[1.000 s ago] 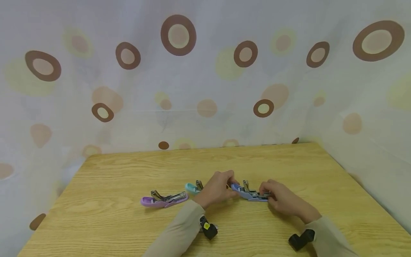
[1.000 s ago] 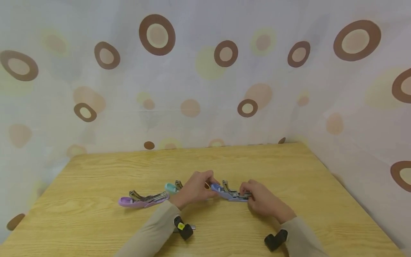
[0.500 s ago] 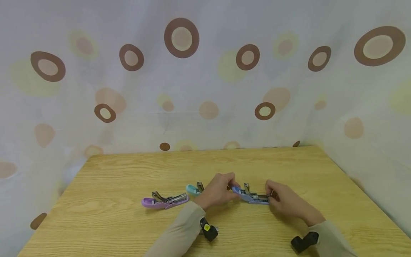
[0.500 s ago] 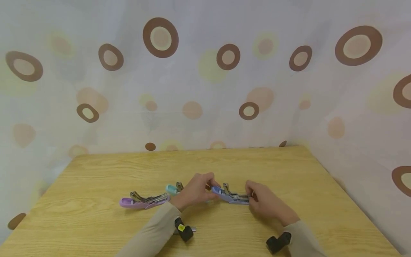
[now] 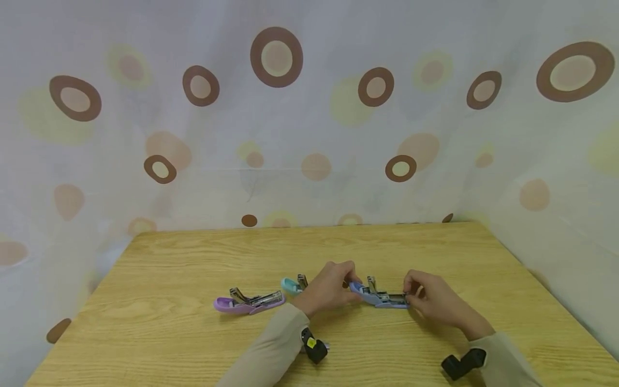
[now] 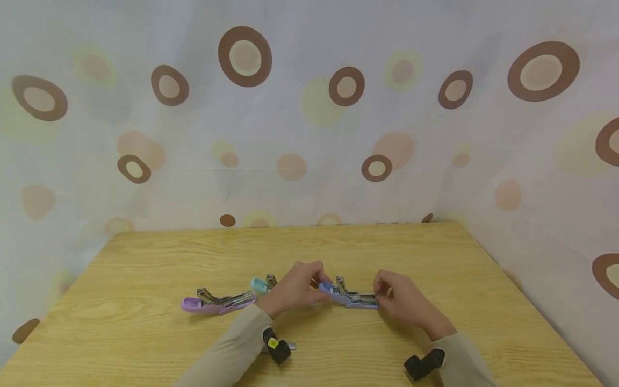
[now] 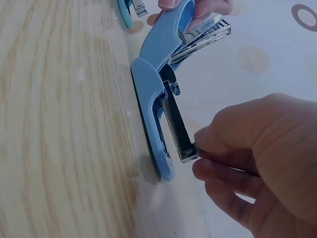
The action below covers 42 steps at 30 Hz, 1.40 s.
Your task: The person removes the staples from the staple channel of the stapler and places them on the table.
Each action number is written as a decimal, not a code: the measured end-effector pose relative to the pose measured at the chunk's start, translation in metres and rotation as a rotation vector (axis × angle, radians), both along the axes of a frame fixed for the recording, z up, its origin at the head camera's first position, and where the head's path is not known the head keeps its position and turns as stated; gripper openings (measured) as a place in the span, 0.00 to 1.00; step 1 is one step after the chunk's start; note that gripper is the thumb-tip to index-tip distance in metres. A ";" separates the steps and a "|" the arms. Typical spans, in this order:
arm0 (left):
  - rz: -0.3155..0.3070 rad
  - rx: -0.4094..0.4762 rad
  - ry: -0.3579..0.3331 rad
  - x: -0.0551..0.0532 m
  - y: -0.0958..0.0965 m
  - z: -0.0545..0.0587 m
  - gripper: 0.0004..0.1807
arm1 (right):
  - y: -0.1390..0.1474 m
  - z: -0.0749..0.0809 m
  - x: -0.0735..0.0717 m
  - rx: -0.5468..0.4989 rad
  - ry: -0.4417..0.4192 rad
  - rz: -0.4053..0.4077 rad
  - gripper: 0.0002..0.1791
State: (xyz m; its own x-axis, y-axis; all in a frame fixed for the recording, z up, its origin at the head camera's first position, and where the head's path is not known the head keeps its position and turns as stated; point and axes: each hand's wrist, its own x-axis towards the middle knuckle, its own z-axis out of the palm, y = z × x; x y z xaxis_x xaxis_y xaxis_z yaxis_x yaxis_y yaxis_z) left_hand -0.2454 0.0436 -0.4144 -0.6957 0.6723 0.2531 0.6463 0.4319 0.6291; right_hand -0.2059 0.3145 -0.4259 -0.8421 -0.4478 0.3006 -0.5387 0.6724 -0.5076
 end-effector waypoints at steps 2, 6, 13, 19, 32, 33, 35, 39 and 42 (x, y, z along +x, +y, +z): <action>-0.007 0.002 -0.012 0.000 0.000 0.000 0.11 | -0.001 0.000 0.001 -0.006 0.032 -0.012 0.12; -0.021 -0.002 -0.017 0.000 0.000 -0.002 0.12 | -0.005 0.003 0.003 -0.031 0.135 -0.022 0.14; -0.033 0.010 -0.010 -0.003 -0.002 -0.001 0.13 | -0.025 0.014 0.006 -0.054 0.214 0.070 0.15; -0.043 0.007 -0.011 -0.007 -0.002 -0.001 0.14 | -0.046 0.013 0.011 -0.072 0.044 0.209 0.12; -0.053 -0.070 0.020 -0.004 -0.003 0.001 0.17 | -0.090 -0.010 0.030 -0.023 -0.123 0.364 0.09; -0.053 -0.072 0.021 -0.004 -0.003 0.001 0.17 | -0.092 -0.011 0.031 -0.015 -0.120 0.367 0.09; -0.053 -0.076 0.022 -0.005 -0.002 0.001 0.17 | -0.095 -0.012 0.033 -0.007 -0.110 0.377 0.09; -0.049 -0.078 0.005 -0.005 -0.002 0.000 0.18 | -0.100 -0.013 0.037 0.000 -0.082 0.394 0.10; -0.038 -0.094 0.013 -0.005 -0.002 0.000 0.20 | -0.102 -0.013 0.039 0.026 -0.050 0.384 0.10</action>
State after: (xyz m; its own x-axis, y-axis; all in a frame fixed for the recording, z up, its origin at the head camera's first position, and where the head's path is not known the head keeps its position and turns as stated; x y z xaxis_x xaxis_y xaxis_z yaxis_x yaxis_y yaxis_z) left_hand -0.2499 0.0417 -0.4143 -0.6665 0.7191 0.1967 0.6709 0.4635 0.5788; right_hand -0.1673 0.2121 -0.4385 -0.6248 -0.7406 0.2474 -0.7288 0.4395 -0.5251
